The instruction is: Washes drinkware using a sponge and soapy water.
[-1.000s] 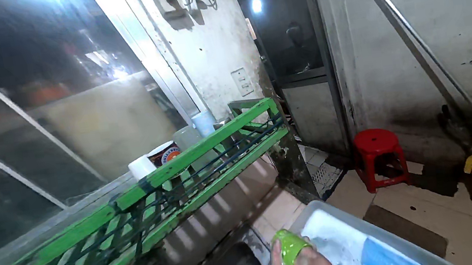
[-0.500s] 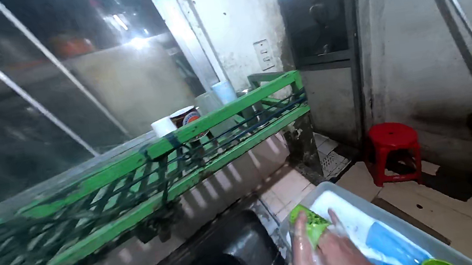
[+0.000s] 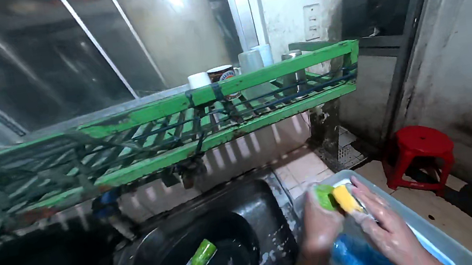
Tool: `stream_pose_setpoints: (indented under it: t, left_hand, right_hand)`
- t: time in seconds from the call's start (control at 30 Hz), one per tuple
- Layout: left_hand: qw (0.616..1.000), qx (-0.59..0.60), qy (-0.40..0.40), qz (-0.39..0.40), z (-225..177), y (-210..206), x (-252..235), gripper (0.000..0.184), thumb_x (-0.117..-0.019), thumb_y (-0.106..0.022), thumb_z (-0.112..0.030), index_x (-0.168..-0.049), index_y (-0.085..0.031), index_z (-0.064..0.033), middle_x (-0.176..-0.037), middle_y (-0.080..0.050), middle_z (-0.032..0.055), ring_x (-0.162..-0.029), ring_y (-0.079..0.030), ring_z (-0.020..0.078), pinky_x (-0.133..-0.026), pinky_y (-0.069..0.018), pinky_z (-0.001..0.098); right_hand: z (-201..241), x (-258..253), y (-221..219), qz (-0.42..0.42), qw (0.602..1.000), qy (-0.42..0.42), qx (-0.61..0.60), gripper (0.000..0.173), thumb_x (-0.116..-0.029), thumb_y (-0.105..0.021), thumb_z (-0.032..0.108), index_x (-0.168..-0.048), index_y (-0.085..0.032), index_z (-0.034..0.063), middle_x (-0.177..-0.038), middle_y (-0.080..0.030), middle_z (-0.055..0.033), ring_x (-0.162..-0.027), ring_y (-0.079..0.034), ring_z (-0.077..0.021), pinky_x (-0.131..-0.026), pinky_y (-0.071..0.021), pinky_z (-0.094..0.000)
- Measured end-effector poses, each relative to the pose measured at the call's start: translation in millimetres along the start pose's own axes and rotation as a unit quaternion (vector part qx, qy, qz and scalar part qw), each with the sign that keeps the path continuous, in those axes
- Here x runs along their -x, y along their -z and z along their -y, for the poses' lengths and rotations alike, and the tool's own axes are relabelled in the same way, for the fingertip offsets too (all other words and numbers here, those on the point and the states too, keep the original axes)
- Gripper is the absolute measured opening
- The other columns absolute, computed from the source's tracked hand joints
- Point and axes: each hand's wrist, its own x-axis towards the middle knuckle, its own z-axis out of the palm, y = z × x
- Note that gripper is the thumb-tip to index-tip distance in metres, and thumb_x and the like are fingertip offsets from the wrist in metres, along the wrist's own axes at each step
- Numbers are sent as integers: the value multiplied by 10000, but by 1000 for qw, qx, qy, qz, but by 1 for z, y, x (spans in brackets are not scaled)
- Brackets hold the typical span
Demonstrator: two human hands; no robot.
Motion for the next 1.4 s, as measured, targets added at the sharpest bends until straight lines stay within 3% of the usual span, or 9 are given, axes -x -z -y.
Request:
stream_pose_setpoints:
  t: [0.07,0.2,0.37,0.57,0.7,0.87,1.1,1.27,1.4]
  left_hand:
    - [982,-169,-64,46,-6,-20,17,729,-850,-742,-251,-1464,-466,27,-1390,-596,195,-1272,-596,275,-1081,-484,444]
    - [940,-322,-45,102,-20,-20,19,886,-815,-758,-424,-1561,-405,-102,-1458,-562,142,-1299,-573,308,-1059,-472,510]
    - [949,-303,6,86,-12,-1,-1,629,-959,-609,-349,-1499,-478,-54,-1466,-561,137,-1345,-545,264,-1137,-420,460]
    - [931,-340,-97,96,-24,-6,11,714,-859,-699,-347,-1484,-499,-66,-1403,-598,151,-1275,-590,305,-1053,-481,496]
    - [954,-294,-54,27,-14,23,1,745,-830,-730,-350,-1471,-502,-46,-1415,-582,171,-1279,-588,304,-1056,-492,482]
    - [949,-301,32,-87,62,106,-6,545,-897,-724,-375,-1386,-611,-162,-1422,-573,128,-1228,-620,295,-983,-544,511]
    - [892,-385,203,-118,168,179,34,335,-1057,-501,-248,-1218,-722,-55,-1466,-552,141,-1320,-562,313,-1107,-459,475]
    - [953,-295,-21,-64,104,131,29,320,-1040,-529,-228,-1223,-720,-48,-1388,-615,159,-1313,-571,295,-1117,-455,452]
    - [903,-282,-247,208,43,32,58,504,-963,-667,-441,-1388,-643,-172,-1551,-490,149,-1422,-472,357,-1182,-297,638]
  right_hand:
    - [-8,-20,-5,13,997,-21,68,544,-1003,-521,325,-1453,-562,22,-1541,-495,-194,-1460,-437,-346,-1194,-368,-527]
    - [-13,-52,-2,37,967,-248,-43,432,-1044,-528,148,-1461,-537,37,-1382,-612,-201,-1282,-591,-273,-1108,-447,-449]
    - [6,-7,-32,3,992,5,128,483,-974,-541,98,-1440,-556,-28,-1528,-507,-211,-1406,-508,-373,-1155,-421,-519]
    - [-9,-54,-15,-9,965,-251,-74,407,-1052,-528,150,-1429,-552,0,-1317,-646,-210,-1225,-625,-257,-1079,-474,-431]
    - [3,-37,-30,13,998,-63,0,449,-1000,-514,70,-1438,-561,-17,-1401,-618,-211,-1306,-603,-294,-1124,-461,-448]
    - [-36,-48,-26,175,970,-158,61,428,-1045,-523,81,-1471,-546,54,-1323,-655,-224,-1181,-659,-341,-1036,-506,-501]
    - [-128,-55,-32,287,903,-131,292,467,-1017,-538,100,-1481,-535,43,-1551,-477,-206,-1460,-417,-398,-1181,-353,-573]
    - [-122,-52,-40,388,845,-134,344,474,-1041,-513,166,-1500,-507,47,-1554,-473,-204,-1467,-404,-405,-1173,-356,-593]
    - [-114,-59,-25,358,878,-184,261,497,-1042,-526,193,-1524,-487,78,-1547,-486,-195,-1453,-441,-358,-1199,-342,-550]
